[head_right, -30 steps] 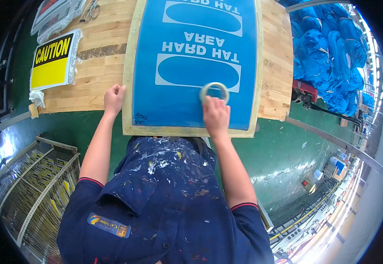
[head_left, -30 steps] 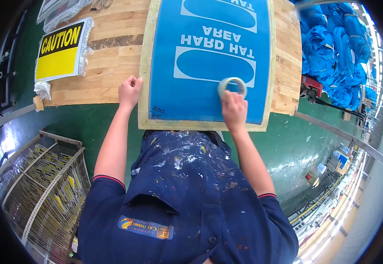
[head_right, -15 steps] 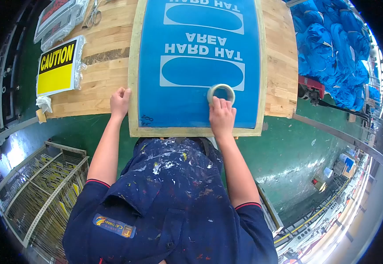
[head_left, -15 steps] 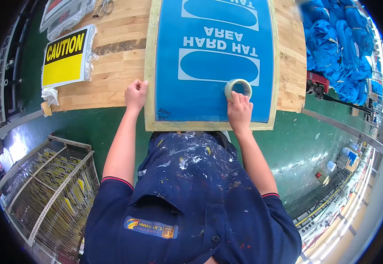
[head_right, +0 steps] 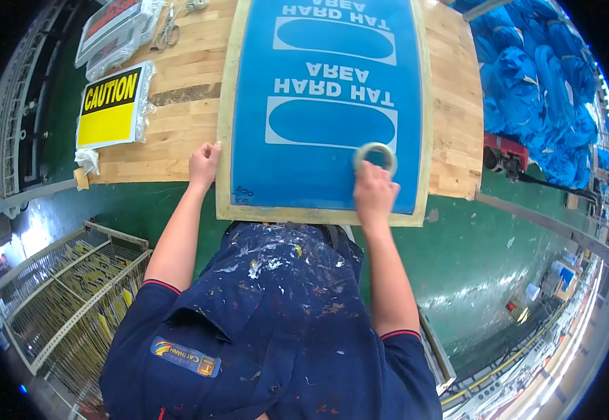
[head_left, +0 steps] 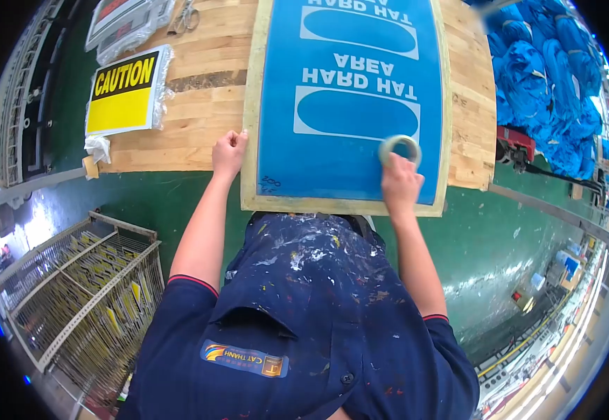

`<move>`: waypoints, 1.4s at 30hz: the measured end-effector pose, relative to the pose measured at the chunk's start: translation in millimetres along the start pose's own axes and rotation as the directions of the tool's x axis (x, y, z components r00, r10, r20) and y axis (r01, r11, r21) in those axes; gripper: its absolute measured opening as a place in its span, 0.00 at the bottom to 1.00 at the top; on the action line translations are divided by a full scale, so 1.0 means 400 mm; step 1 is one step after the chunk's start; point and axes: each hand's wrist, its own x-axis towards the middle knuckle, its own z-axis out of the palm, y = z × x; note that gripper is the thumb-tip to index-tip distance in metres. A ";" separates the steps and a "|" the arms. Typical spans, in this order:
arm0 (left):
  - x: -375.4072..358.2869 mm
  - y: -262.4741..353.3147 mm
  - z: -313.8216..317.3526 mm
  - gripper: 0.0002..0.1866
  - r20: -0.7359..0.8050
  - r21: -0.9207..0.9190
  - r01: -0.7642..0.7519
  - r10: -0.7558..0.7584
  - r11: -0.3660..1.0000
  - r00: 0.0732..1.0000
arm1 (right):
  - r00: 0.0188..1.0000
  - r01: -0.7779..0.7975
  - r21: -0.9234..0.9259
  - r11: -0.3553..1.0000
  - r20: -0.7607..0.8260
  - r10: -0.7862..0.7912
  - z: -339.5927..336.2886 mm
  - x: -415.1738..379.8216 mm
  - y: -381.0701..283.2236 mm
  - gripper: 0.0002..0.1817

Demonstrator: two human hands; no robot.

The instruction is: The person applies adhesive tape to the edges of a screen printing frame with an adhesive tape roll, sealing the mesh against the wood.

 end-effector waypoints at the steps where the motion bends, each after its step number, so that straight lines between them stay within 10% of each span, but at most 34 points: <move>1: -0.007 0.013 -0.006 0.26 0.028 0.054 -0.003 0.001 0.999 1.000 | 0.998 -0.064 -0.031 0.997 0.007 0.064 0.001 0.003 0.066 0.13; 6: -0.086 0.059 0.006 0.35 -0.015 0.124 -0.085 0.087 0.989 0.996 | 0.907 -0.400 -0.173 0.900 0.067 0.416 -0.041 -0.005 0.330 0.16; 15: -0.276 0.014 0.071 0.36 -0.224 0.192 -0.171 0.212 0.966 0.951 | 0.892 -0.438 -0.203 0.876 0.027 0.452 -0.049 0.003 0.652 0.24; 19: -0.400 -0.106 0.109 0.39 -0.239 -0.031 0.164 -0.166 0.986 0.957 | 0.926 -0.375 -0.164 0.913 -0.009 0.378 -0.010 0.027 0.780 0.24; 22: -0.479 -0.005 0.099 0.41 0.280 -0.511 0.741 -0.731 0.436 0.623 | 0.957 -0.260 -0.135 0.956 -0.171 0.236 0.049 0.037 0.830 0.23; 27: -0.540 0.011 0.213 0.39 0.250 -0.728 0.572 -0.631 0.378 0.734 | 0.856 -0.104 0.060 0.993 -0.503 0.120 0.000 0.016 0.689 0.21; 29: -0.558 0.046 0.273 0.38 0.320 -0.750 0.583 -0.601 0.311 0.732 | 0.916 -0.350 0.694 0.629 0.113 0.385 0.037 -0.048 0.636 0.22; 35: -0.616 0.219 0.439 0.34 0.471 -0.768 0.614 -0.487 0.182 0.735 | 0.981 -0.179 0.665 0.725 0.069 0.180 0.072 -0.142 0.540 0.40; 42: -0.669 0.355 0.471 0.30 0.295 -0.723 0.527 -0.490 0.446 0.820 | 0.919 -0.367 0.784 0.500 0.389 0.065 -0.025 -0.103 0.594 0.48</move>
